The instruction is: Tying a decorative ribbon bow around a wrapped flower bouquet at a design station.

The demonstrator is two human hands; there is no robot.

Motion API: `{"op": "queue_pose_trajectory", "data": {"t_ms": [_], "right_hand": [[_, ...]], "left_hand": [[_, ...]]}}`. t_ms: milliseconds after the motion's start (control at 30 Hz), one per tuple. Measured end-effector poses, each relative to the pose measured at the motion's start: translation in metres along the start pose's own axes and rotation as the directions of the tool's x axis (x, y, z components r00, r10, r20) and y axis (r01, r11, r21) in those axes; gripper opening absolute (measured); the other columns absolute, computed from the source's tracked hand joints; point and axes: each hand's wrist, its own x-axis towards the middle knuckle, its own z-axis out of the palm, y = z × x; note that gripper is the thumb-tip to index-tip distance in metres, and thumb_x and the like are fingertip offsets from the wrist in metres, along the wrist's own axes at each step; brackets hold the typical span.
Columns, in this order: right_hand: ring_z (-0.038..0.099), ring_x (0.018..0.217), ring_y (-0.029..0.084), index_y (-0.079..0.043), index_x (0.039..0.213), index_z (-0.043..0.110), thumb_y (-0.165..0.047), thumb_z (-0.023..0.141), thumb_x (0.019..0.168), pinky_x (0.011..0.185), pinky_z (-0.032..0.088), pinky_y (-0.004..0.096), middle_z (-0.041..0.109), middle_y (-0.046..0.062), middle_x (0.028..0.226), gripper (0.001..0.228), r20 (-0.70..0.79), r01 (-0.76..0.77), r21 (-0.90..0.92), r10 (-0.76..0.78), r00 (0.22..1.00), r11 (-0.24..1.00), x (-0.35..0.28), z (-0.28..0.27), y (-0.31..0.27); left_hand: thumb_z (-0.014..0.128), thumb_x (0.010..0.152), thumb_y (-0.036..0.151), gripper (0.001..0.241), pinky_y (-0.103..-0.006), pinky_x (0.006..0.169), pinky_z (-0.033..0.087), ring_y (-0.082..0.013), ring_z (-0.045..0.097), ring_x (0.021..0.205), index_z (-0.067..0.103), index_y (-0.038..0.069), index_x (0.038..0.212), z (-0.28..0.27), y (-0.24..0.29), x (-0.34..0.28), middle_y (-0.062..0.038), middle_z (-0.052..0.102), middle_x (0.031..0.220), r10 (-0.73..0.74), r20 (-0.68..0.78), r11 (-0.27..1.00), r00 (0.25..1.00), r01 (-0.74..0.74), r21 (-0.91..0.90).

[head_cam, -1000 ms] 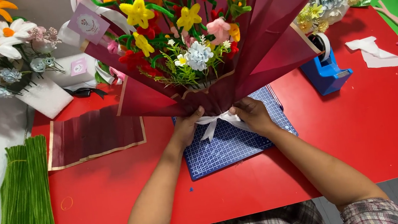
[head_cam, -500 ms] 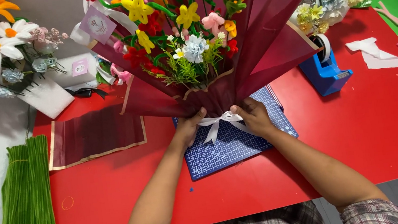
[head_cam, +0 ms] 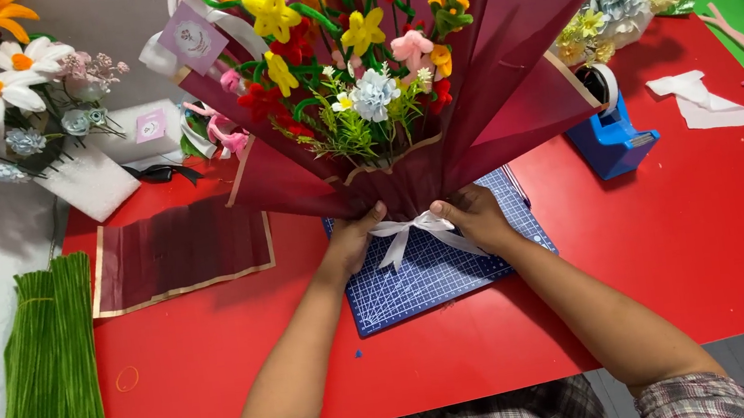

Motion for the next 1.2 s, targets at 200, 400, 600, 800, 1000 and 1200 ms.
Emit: {"op": "queue_pose_trajectory", "data": {"t_ms": [200, 400, 600, 800, 1000, 1200], "right_hand": [[0.065, 0.079, 0.019, 0.001, 0.108, 0.072, -0.030, 0.080, 0.092, 0.067, 0.056, 0.036, 0.073, 0.012, 0.084, 0.036, 0.035, -0.039, -0.064, 0.042, 0.999, 0.997, -0.008, 0.008, -0.050], [0.062, 0.075, 0.020, 0.005, 0.107, 0.073, -0.028, 0.084, 0.088, 0.066, 0.053, 0.037, 0.073, 0.013, 0.081, 0.040, 0.005, -0.108, -0.076, 0.109, 0.994, 0.991, 0.006, -0.008, 0.012], [0.051, 0.057, 0.017, 0.004, 0.074, 0.066, -0.034, 0.087, 0.084, 0.051, 0.042, 0.027, 0.057, 0.006, 0.060, 0.044, -0.050, -0.196, -0.124, 0.191, 0.980, 0.973, 0.012, 0.015, -0.048], [0.048, 0.055, 0.017, 0.002, 0.072, 0.057, -0.038, 0.086, 0.085, 0.049, 0.035, 0.027, 0.052, 0.005, 0.060, 0.051, -0.108, -0.265, -0.138, 0.251, 0.962, 0.954, 0.053, 0.016, -0.040], [0.050, 0.056, 0.017, 0.002, 0.076, 0.060, -0.036, 0.087, 0.086, 0.049, 0.039, 0.026, 0.054, 0.005, 0.063, 0.048, -0.107, -0.255, -0.055, 0.248, 0.963, 0.965, 0.103, 0.030, -0.028], [0.051, 0.058, 0.017, 0.004, 0.078, 0.061, -0.035, 0.086, 0.086, 0.048, 0.041, 0.027, 0.053, 0.007, 0.063, 0.047, -0.100, -0.244, -0.053, 0.238, 0.966, 0.968, 0.142, 0.037, -0.020]], "left_hand": [[0.088, 0.083, 0.017, 0.091, -0.0460, 0.115, 0.038, -0.0282, 0.050, 0.135, 0.035, 0.011, 0.158, 0.006, -0.003, -0.002, -0.012, 0.057, 0.143, 0.010, -0.005, 1.000, 1.000, -0.010, -0.006], [0.087, 0.084, 0.015, 0.091, -0.0474, 0.115, 0.039, -0.0292, 0.049, 0.135, 0.034, 0.011, 0.158, -0.002, -0.002, 0.001, -0.013, 0.056, 0.144, 0.044, -0.006, 0.999, 0.999, -0.044, 0.015], [0.092, 0.079, 0.017, 0.097, -0.0464, 0.114, 0.040, -0.0305, 0.052, 0.136, 0.035, 0.013, 0.158, -0.008, 0.000, 0.005, -0.015, 0.057, 0.145, 0.103, -0.015, 0.990, 0.995, -0.102, 0.095], [0.089, 0.082, 0.012, 0.086, -0.0481, 0.112, 0.043, -0.0301, 0.053, 0.133, 0.043, 0.014, 0.154, -0.070, -0.039, 0.064, -0.016, 0.058, 0.142, 0.240, -0.050, 0.970, 0.969, -0.242, -0.035], [0.077, 0.089, 0.004, 0.066, -0.0434, 0.114, 0.043, -0.0297, 0.054, 0.135, 0.049, 0.008, 0.149, -0.065, 0.013, 0.045, -0.017, 0.059, 0.143, 0.439, -0.172, 0.890, 0.882, -0.453, -0.053], [0.073, 0.093, 0.005, 0.058, -0.0444, 0.114, 0.043, -0.0301, 0.053, 0.134, 0.052, 0.007, 0.147, -0.060, 0.016, 0.047, -0.018, 0.056, 0.143, 0.411, -0.220, 0.907, 0.885, -0.421, 0.006]]}}
